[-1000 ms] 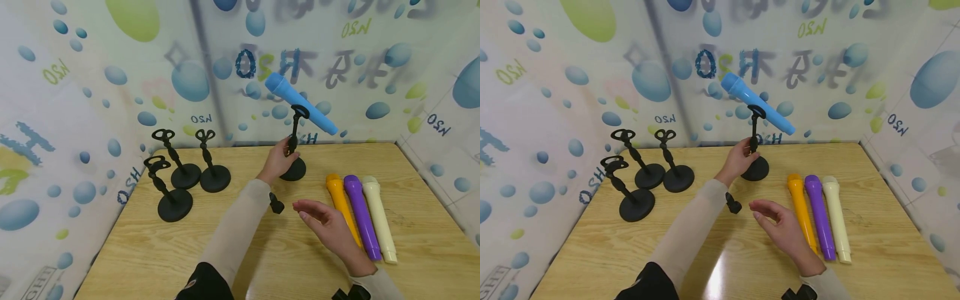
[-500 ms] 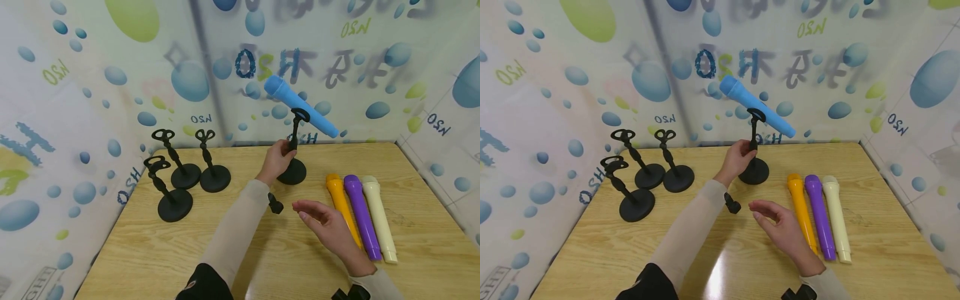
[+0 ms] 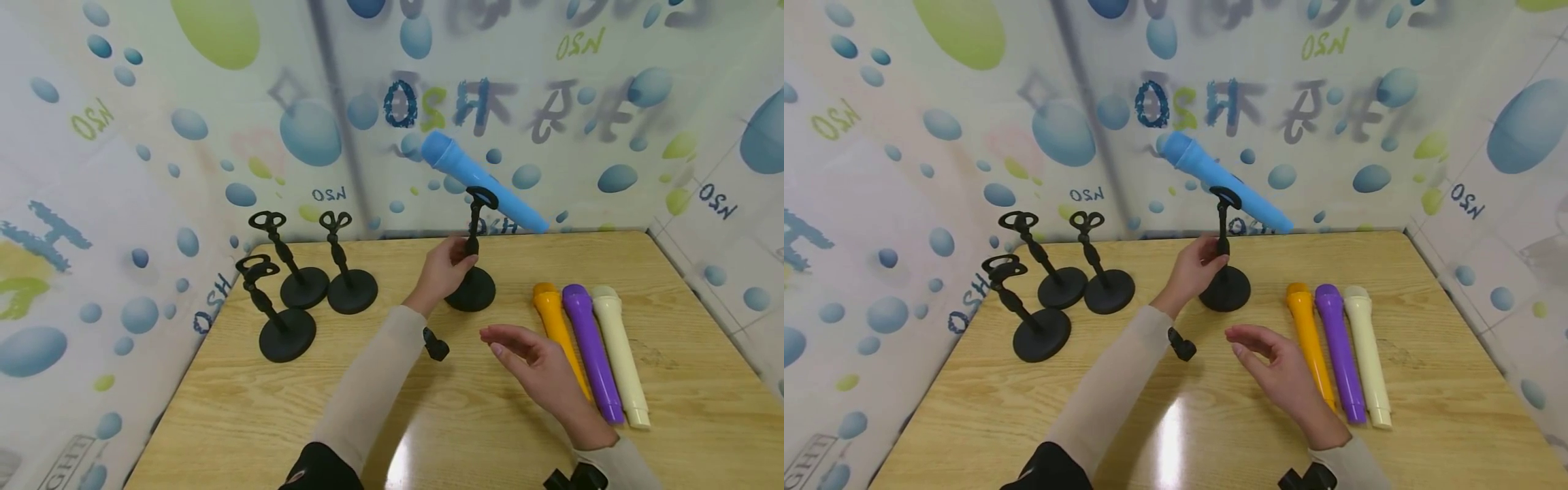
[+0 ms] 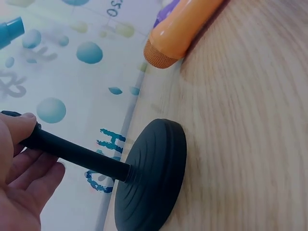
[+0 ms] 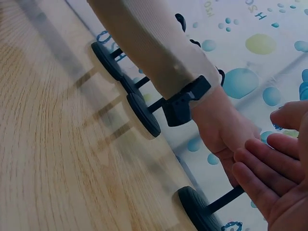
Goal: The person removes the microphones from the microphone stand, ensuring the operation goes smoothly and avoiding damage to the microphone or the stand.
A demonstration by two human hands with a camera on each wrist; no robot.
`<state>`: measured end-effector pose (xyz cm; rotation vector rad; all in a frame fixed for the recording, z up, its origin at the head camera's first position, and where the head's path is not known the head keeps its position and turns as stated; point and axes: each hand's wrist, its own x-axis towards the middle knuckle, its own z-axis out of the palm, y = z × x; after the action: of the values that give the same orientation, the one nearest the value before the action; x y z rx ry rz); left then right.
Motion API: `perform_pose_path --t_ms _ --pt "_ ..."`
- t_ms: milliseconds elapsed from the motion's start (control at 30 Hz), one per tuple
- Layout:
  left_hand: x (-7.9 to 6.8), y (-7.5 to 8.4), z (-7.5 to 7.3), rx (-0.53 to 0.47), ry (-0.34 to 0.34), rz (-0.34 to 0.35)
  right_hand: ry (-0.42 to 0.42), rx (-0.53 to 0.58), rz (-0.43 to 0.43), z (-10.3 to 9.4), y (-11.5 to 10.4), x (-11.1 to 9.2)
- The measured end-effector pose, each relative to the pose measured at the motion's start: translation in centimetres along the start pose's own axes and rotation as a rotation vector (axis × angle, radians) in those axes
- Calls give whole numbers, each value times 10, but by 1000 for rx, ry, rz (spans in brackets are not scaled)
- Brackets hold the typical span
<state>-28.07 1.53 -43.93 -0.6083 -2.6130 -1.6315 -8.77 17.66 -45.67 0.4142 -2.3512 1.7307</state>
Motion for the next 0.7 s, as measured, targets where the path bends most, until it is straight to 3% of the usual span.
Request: perform_pose_path --t_ms 233,700 --pt "-15 0 -9 -30 -22 -7 -13 34 -13 1 -1 1" --pt "-57 1 -26 -53 -49 -13 -21 0 -6 4 -7 2"
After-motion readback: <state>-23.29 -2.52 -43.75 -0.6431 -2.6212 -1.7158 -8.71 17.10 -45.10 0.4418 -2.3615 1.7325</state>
